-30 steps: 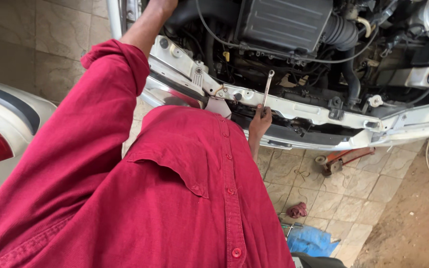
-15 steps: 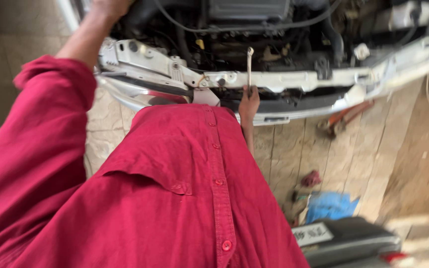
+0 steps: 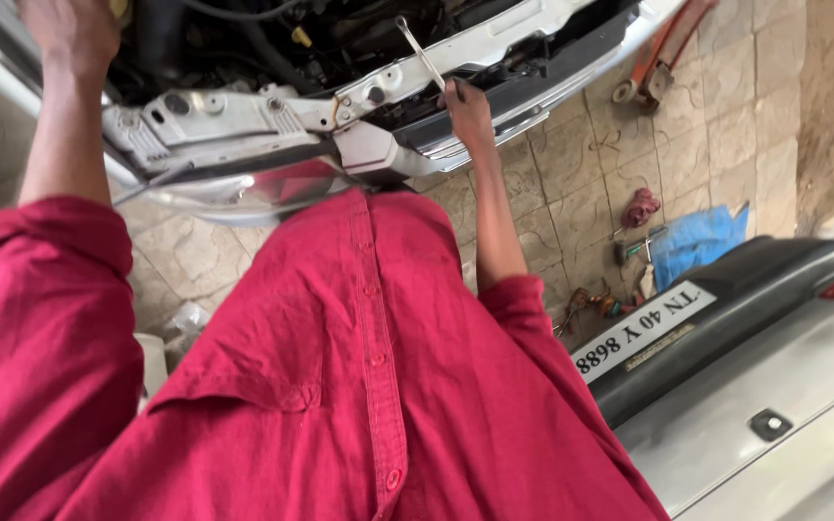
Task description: The person uses a wrench to tighten bolts on the front bumper and radiator support of a white car with the hood open. They work on both the left and right sides of the vehicle's front end, repeatedly reaching into the engine bay to secure components.
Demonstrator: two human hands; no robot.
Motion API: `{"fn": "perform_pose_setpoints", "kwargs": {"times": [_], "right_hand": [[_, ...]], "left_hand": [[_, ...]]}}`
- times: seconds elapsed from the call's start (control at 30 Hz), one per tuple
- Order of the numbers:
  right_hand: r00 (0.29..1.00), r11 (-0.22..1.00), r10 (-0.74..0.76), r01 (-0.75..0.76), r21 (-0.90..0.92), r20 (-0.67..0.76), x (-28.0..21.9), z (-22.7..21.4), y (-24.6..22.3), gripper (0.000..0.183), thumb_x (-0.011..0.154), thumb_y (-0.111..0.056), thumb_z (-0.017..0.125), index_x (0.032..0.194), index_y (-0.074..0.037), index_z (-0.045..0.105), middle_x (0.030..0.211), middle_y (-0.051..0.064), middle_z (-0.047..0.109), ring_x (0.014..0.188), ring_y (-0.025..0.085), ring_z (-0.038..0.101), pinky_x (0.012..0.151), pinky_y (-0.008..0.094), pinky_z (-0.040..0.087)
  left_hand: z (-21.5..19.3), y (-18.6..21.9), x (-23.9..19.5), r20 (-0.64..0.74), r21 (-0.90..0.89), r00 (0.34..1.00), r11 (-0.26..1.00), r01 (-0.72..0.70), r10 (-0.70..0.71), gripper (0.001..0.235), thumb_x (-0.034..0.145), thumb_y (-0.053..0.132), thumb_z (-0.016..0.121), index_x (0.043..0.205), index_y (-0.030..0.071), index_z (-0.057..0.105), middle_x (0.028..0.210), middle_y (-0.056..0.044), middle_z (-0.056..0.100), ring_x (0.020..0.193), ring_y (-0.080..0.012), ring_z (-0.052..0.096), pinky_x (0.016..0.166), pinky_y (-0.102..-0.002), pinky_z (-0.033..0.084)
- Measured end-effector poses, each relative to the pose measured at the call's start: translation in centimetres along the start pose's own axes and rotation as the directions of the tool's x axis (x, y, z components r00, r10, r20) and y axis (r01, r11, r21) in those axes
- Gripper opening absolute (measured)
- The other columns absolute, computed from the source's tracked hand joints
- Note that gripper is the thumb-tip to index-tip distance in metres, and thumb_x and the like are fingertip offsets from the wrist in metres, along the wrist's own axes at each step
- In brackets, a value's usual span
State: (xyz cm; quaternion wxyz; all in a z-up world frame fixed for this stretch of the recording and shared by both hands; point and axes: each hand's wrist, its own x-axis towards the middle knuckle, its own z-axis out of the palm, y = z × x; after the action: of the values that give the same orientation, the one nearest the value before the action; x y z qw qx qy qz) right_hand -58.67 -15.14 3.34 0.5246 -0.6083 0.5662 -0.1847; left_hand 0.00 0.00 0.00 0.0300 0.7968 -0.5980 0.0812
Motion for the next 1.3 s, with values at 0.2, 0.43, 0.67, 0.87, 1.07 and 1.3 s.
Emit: {"fn": "perform_pose_setpoints", "kwargs": {"times": [0.2,0.43,0.67,0.87,1.07,1.3], "right_hand": [[0.929,0.876,0.361,-0.306,0.373,-0.086,-9.9,-3.0,3.3,0.031,0.108,-0.031,0.055,0.093,-0.007,0.066,0.064,-0.005,0.046,0.051,0.006,0.042,0.047,0.026,0.039],[0.851,0.591,0.5,-0.201,0.781,-0.16,-15.2,-8.9,12.6,0.025,0.111,-0.033,0.051,0.1,-0.012,0.06,0.069,-0.004,0.044,0.056,0.009,0.04,0.05,0.028,0.038],[0.879,0.372,0.472,-0.124,0.92,-0.072,-5.4,-15.9,18.4,0.019,0.104,-0.033,0.059,0.116,-0.018,0.055,0.072,-0.005,0.04,0.057,0.01,0.039,0.052,0.029,0.034],[0.95,0.748,0.304,-0.286,0.598,0.074,-0.4,-17.6,12.3,0.026,0.106,-0.035,0.059,0.104,-0.009,0.064,0.069,-0.005,0.045,0.056,0.006,0.041,0.048,0.026,0.035],[0.95,0.838,0.188,-0.287,0.464,0.248,-1.6,-20.6,10.1,0.039,0.108,-0.04,0.055,0.092,-0.005,0.064,0.065,-0.006,0.039,0.054,0.005,0.037,0.047,0.025,0.033],[0.919,0.819,0.212,-0.352,0.453,0.332,-3.6,-24.1,13.0,0.038,0.108,-0.038,0.054,0.093,-0.005,0.062,0.065,-0.006,0.038,0.053,0.006,0.037,0.047,0.026,0.036]], "left_hand": [[-4.1,0.2,0.8,0.172,-0.165,0.983,0.982,0.093,-0.065,0.031,0.115,0.023,0.056,0.112,-0.006,0.066,0.101,-0.029,0.069,0.092,-0.0438,0.067,0.083,-0.058,0.051],[-9.8,9.3,-6.2,-0.181,-0.545,0.983,0.829,-0.129,0.035,0.054,0.117,0.002,0.043,0.163,-0.006,0.014,0.159,-0.028,0.038,0.129,-0.038,0.054,0.116,-0.046,0.049],[-12.6,23.8,-11.8,0.064,-0.624,0.987,0.766,0.155,-0.147,0.06,0.112,-0.002,0.053,0.166,-0.002,0.028,0.143,-0.021,0.044,0.124,-0.0334,0.051,0.112,-0.047,0.043],[-12.1,34.5,-10.6,0.09,-0.558,0.984,0.811,0.176,-0.152,0.056,0.107,0.001,0.057,0.158,-0.005,0.034,0.148,-0.024,0.043,0.137,-0.0417,0.045,0.116,-0.056,0.036],[-7.5,40.9,-13.6,0.067,-0.425,0.986,0.89,0.166,-0.152,0.057,0.107,0.012,0.066,0.146,-0.014,0.036,0.144,-0.039,0.039,0.138,-0.0569,0.037,0.113,-0.062,0.033],[-11.0,47.1,-15.5,0.117,-0.576,0.969,0.78,0.245,-0.218,0.05,0.108,0.003,0.071,0.15,-0.003,0.044,0.148,-0.034,0.044,0.14,-0.0522,0.043,0.113,-0.062,0.037]]}}
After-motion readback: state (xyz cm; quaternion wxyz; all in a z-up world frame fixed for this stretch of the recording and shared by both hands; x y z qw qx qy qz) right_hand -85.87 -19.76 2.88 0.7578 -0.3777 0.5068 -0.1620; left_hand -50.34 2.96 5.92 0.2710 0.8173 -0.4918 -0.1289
